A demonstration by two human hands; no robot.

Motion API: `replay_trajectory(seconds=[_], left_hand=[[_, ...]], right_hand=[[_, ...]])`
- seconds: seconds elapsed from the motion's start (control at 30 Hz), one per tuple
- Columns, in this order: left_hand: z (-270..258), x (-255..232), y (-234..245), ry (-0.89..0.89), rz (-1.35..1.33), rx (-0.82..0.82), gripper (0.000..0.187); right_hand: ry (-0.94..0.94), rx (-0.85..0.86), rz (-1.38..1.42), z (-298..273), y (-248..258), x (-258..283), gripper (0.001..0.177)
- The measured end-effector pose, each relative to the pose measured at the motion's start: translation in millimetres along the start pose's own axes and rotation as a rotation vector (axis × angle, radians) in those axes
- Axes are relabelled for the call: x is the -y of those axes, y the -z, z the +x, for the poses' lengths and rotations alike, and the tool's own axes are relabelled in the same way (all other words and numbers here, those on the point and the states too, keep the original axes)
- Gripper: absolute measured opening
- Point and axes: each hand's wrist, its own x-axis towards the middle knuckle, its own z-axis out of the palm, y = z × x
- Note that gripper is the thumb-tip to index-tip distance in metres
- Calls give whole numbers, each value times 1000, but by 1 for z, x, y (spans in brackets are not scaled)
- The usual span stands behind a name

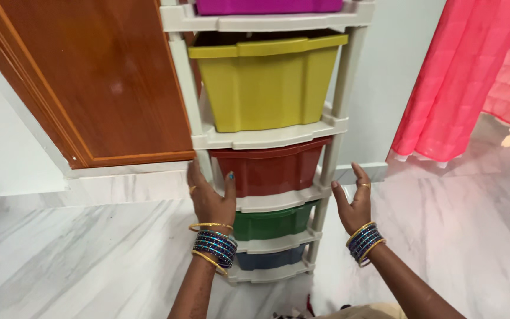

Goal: The person removes each colored drawer from a white plastic storage unit, stacks them on the floor, then detaches the frame components and places them on the floor. The video ends with the unit fully disassembled.

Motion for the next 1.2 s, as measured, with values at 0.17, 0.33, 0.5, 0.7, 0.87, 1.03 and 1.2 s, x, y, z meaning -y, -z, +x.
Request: replay_trajectory(seconds=[0.17,0.33,0.5,0.7,0.87,1.03,1.2], left_hand=[[-7,-31,-3,-116,23,-112,58],[-26,-20,-24,55,-180,-34,47],[-20,31,-44,375,-450,106,59],[-1,51,-62,386,-779,187,75],[14,30,-61,571,-752,197,87],[19,11,-47,596,-709,246,98],[14,-7,-24,668,-624,324,102]], right_hand=[[219,29,-145,26,29,59,41],[72,151,-32,18,6,88,38],[-158,175,128,29,-28,77,66],[-253,274,225,50,-53,45,100],[-305,296,327,64,-60,38,91],[-334,295,369,65,-52,54,89],[-353,314,449,59,-37,80,93]])
